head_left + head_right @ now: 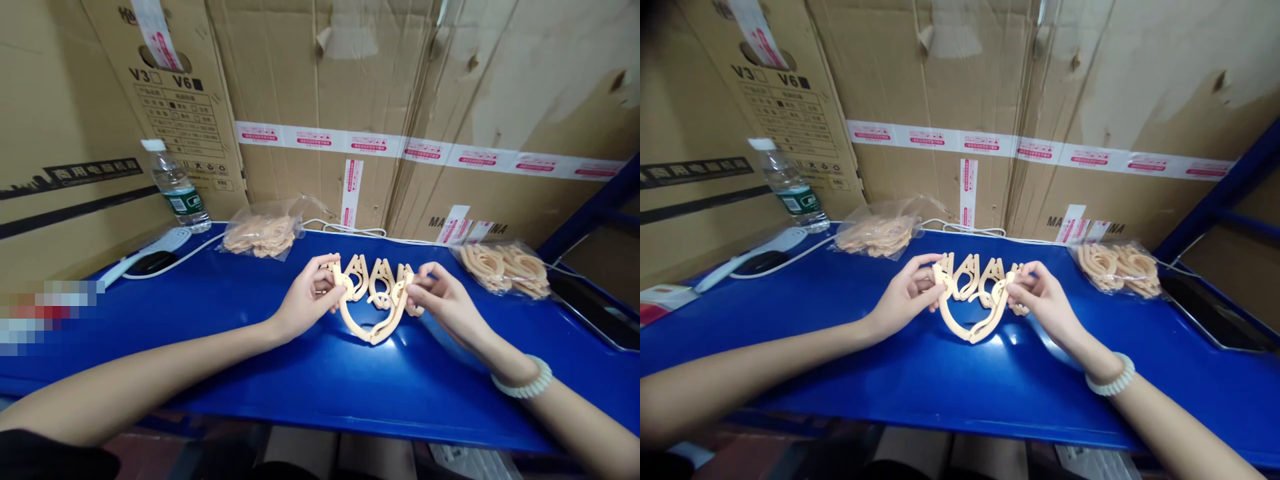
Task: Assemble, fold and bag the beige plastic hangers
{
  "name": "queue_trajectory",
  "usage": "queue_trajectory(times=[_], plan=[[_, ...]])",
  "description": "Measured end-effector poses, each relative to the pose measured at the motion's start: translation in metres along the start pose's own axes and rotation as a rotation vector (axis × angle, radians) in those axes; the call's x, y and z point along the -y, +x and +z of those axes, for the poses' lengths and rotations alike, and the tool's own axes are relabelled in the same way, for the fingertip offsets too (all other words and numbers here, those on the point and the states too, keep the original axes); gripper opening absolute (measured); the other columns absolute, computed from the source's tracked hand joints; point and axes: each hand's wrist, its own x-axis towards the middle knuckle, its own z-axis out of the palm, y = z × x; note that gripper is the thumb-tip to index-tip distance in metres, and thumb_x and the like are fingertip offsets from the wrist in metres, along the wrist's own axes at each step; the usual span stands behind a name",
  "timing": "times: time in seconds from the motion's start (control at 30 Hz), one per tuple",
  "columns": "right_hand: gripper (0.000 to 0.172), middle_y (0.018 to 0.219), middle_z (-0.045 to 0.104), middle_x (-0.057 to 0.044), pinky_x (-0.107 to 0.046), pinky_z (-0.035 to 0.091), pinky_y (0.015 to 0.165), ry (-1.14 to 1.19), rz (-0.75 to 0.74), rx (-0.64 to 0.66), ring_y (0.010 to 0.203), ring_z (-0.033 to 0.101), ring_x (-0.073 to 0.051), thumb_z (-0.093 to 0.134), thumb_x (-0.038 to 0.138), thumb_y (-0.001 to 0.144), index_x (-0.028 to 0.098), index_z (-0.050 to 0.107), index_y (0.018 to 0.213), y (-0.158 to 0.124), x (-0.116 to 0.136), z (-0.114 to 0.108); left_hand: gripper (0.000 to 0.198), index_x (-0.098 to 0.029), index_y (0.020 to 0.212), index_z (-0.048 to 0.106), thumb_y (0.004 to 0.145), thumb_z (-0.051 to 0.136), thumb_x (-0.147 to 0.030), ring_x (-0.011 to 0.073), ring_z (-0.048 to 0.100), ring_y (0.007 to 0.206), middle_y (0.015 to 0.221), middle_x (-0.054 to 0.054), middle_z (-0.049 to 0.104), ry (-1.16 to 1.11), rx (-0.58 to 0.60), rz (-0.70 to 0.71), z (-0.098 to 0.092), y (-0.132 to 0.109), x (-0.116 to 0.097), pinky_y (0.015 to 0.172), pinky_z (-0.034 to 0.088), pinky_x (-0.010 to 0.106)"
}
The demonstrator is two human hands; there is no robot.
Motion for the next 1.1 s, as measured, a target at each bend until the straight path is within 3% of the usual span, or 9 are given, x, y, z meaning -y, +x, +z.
queue_trajectory(times=[0.1,0.23,0.37,0.53,0.67,0.9,1.1], plan=[[0.026,0.083,0.069,-0.001,-0.029,0.053,0.073,-0.177,-0.029,0.185,0.076,0.065,-0.015,0.079,0.037,0.083,0.020,0.060,0.081,-0.005,0.003,0.007,0.047,-0.020,0.114,0.042,0.082,0.075,-0.029,0.0087,0.060,0.057,0.079,-0.003,0.065,-0.011,-0.011,0.006,0.004,-0.002,0.003,0.054,0.052,0.021],[0.022,0.111,0.072,-0.008,-0.035,0.054,0.090,-0.313,-0.045,0.354,0.103,0.067,-0.021,0.072,0.038,0.090,0.021,0.072,0.103,-0.010,0.010,0.010,0.036,-0.021,0.091,0.042,0.081,0.076,-0.030,0.0084,0.060,0.057,0.076,-0.004,0.064,-0.003,-0.014,0.001,0.004,-0.003,0.002,0.055,0.052,0.021],[0.030,0.126,0.069,-0.009,-0.035,0.056,0.090,-0.324,-0.031,0.444,0.106,0.068,-0.021,0.067,0.038,0.093,0.024,0.073,0.119,-0.013,0.013,0.010,0.017,-0.016,0.083,0.057,0.085,0.070,-0.027,0.0126,0.066,0.073,0.080,0.000,0.065,0.125,0.040,0.054,0.003,-0.005,0.000,0.071,0.057,0.027],[0.036,0.128,0.068,-0.008,-0.036,0.059,0.087,-0.310,0.001,0.469,0.099,0.071,-0.019,0.066,0.038,0.094,0.028,0.069,0.128,-0.014,0.011,0.009,0.013,-0.017,0.100,0.067,0.090,0.064,-0.025,0.0207,0.069,0.106,0.108,0.007,0.071,0.154,0.154,0.079,0.003,-0.010,0.000,0.095,0.056,0.036],[0.041,0.136,0.064,-0.009,-0.039,0.060,0.091,-0.292,0.006,0.465,0.106,0.070,-0.022,0.068,0.038,0.092,0.029,0.067,0.132,-0.014,0.012,0.010,0.028,-0.018,0.117,0.064,0.091,0.064,-0.026,0.0228,0.070,0.107,0.128,0.012,0.065,0.143,0.282,0.031,0.004,-0.011,-0.002,0.094,0.058,0.037],[0.040,0.144,0.058,-0.010,-0.041,0.057,0.097,-0.338,-0.083,0.352,0.123,0.062,-0.027,0.069,0.036,0.092,0.029,0.068,0.131,-0.014,0.014,0.010,0.034,-0.020,0.129,0.058,0.096,0.053,-0.021,0.0255,0.066,0.121,0.136,0.012,0.062,0.129,0.273,0.018,0.000,-0.010,0.001,0.101,0.056,0.039],[0.040,0.131,0.069,-0.009,-0.040,0.057,0.094,-0.323,-0.016,0.464,0.104,0.070,-0.022,0.068,0.037,0.093,0.029,0.068,0.132,-0.013,0.013,0.006,0.050,-0.023,0.145,0.048,0.095,0.050,-0.014,0.0271,0.048,0.142,0.153,0.012,0.049,0.299,0.456,0.211,-0.003,-0.015,0.001,0.120,0.038,0.049]])
